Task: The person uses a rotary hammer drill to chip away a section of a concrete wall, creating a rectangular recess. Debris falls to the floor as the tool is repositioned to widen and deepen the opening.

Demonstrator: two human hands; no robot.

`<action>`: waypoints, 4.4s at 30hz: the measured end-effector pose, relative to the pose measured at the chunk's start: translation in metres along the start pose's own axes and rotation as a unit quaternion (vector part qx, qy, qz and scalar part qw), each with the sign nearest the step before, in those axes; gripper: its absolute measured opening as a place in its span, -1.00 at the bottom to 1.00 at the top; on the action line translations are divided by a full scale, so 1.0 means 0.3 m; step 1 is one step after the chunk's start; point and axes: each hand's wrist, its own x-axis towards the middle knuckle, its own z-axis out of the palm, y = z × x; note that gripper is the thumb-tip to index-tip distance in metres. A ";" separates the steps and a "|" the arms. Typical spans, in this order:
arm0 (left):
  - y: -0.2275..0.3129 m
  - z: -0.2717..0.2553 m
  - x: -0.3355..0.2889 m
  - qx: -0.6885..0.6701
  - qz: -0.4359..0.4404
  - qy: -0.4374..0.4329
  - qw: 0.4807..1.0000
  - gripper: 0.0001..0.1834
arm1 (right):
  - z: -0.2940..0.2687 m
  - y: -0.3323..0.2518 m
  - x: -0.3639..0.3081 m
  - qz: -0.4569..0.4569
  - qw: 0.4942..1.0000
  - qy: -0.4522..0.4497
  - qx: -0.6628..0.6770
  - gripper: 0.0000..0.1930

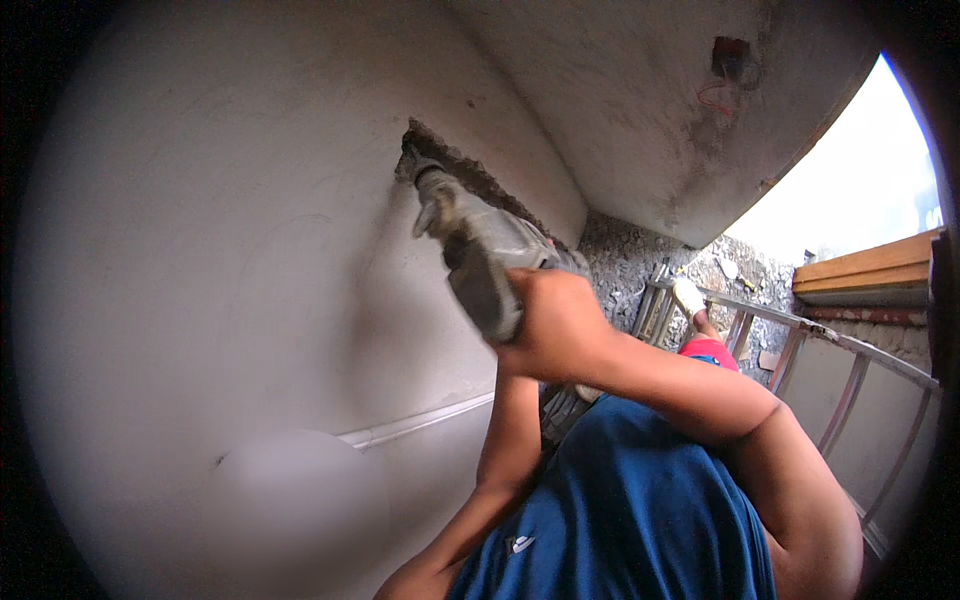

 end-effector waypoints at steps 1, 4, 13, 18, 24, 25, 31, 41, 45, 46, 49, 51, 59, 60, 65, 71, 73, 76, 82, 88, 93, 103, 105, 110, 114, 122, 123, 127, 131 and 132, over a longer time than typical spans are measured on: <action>-0.025 0.001 0.016 -0.008 0.003 0.005 1.000 -0.42 | -0.005 0.054 -0.025 0.021 0.999 0.010 0.034 -0.64; -0.049 0.005 0.008 0.010 -0.005 0.011 1.000 -0.43 | -0.026 0.175 -0.052 0.066 0.947 0.066 0.306 -0.76; -0.080 0.112 -0.110 -0.076 0.034 0.006 0.997 -0.30 | -0.042 0.176 -0.170 -0.021 0.959 0.102 0.264 -0.66; -0.084 0.041 -0.128 -0.058 -0.006 -0.008 0.998 -0.35 | -0.024 0.125 -0.160 -0.072 0.971 0.074 0.214 -0.63; -0.067 -0.057 -0.096 -0.018 -0.035 -0.016 0.999 -0.40 | 0.019 0.070 -0.040 -0.086 0.977 0.060 0.189 -0.60; -0.059 -0.072 -0.107 -0.006 -0.040 -0.017 0.999 -0.41 | 0.035 0.066 -0.033 -0.077 0.983 0.057 0.155 -0.61; 0.039 -0.169 -0.331 0.150 -0.085 -0.050 0.984 -0.46 | 0.175 0.016 -0.051 -0.102 0.993 0.061 0.008 -0.69; 0.123 -0.350 -0.746 0.468 -0.097 -0.309 0.823 -0.54 | 0.338 0.017 -0.086 -0.139 0.987 -0.020 -0.076 -0.78; 0.053 -0.374 -0.789 0.518 -0.064 -0.362 0.773 -0.61 | 0.334 0.010 -0.087 -0.141 0.986 -0.034 -0.080 -0.77; 0.012 -0.378 -0.820 0.575 -0.041 -0.392 0.717 -0.63 | 0.338 0.010 -0.079 -0.151 0.985 -0.021 -0.077 -0.78; 0.073 -0.338 -0.742 0.496 -0.123 -0.359 0.781 -0.64 | 0.344 0.021 -0.073 -0.147 0.984 -0.038 -0.090 -0.78; 0.133 -0.306 -0.693 0.463 -0.107 -0.317 0.821 -0.64 | 0.352 0.023 -0.070 -0.143 0.986 -0.028 -0.079 -0.77; 0.295 -0.191 -0.547 0.391 -0.064 -0.213 0.893 -0.63 | 0.375 0.023 -0.062 -0.132 0.987 0.004 -0.090 -0.75; 0.311 -0.182 -0.542 0.383 -0.064 -0.204 0.898 -0.63 | 0.388 0.028 -0.065 -0.125 0.987 0.014 -0.097 -0.74; 0.329 -0.156 -0.505 0.334 -0.060 -0.162 0.926 -0.59 | 0.325 0.012 -0.060 -0.108 0.993 -0.011 -0.049 -0.68; 0.264 -0.108 -0.378 0.203 -0.027 -0.061 0.977 -0.54 | 0.279 0.007 -0.067 -0.086 0.994 -0.008 -0.062 -0.60; 0.211 -0.052 -0.238 0.115 0.001 -0.024 0.993 -0.52 | 0.212 0.012 -0.045 -0.076 0.996 0.027 -0.036 -0.60; 0.134 -0.005 -0.099 -0.009 0.025 0.057 0.998 -0.48 | 0.109 -0.022 -0.007 -0.035 0.995 0.017 0.090 -0.67; 0.056 0.055 0.077 -0.113 0.020 0.045 0.992 -0.27 | -0.066 -0.052 0.026 -0.043 0.987 0.085 0.131 -0.70; 0.193 0.096 0.121 -0.141 0.083 0.097 0.982 -0.29 | -0.112 -0.143 0.093 -0.037 0.994 0.076 0.066 -0.71; 0.252 0.061 0.199 -0.189 0.073 0.065 0.977 -0.36 | -0.132 -0.239 0.237 -0.006 0.997 0.027 -0.077 -0.68; 0.367 0.181 0.385 -0.437 0.049 0.079 0.895 -0.36 | -0.208 -0.405 0.451 -0.143 0.929 0.017 -0.342 -0.65; 0.376 0.168 0.419 -0.425 0.056 0.078 0.900 -0.34 | -0.220 -0.528 0.462 -0.032 0.964 0.007 -0.264 -0.66; 0.398 0.173 0.479 -0.411 0.105 0.076 0.902 -0.33 | -0.259 -0.585 0.525 -0.008 0.964 -0.042 -0.262 -0.64; 0.400 0.193 0.501 -0.409 0.114 0.074 0.902 -0.34 | -0.240 -0.666 0.480 0.039 0.941 -0.006 -0.337 -0.61; 0.330 0.214 0.543 -0.399 0.119 0.110 0.902 -0.38 | -0.274 -0.646 0.575 0.063 0.922 -0.060 -0.377 -0.65; 0.329 0.217 0.548 -0.396 0.122 0.109 0.903 -0.39 | -0.284 -0.624 0.581 0.042 0.926 -0.061 -0.370 -0.65; 0.338 0.215 0.548 -0.400 0.123 0.105 0.902 -0.36 | -0.301 -0.593 0.596 -0.003 0.929 -0.066 -0.365 -0.67; 0.342 0.218 0.549 -0.391 0.131 0.103 0.905 -0.39 | -0.314 -0.582 0.615 -0.025 0.923 -0.075 -0.376 -0.68; 0.347 0.217 0.550 -0.393 0.129 0.107 0.904 -0.38 | -0.305 -0.580 0.614 -0.033 0.921 -0.079 -0.380 -0.68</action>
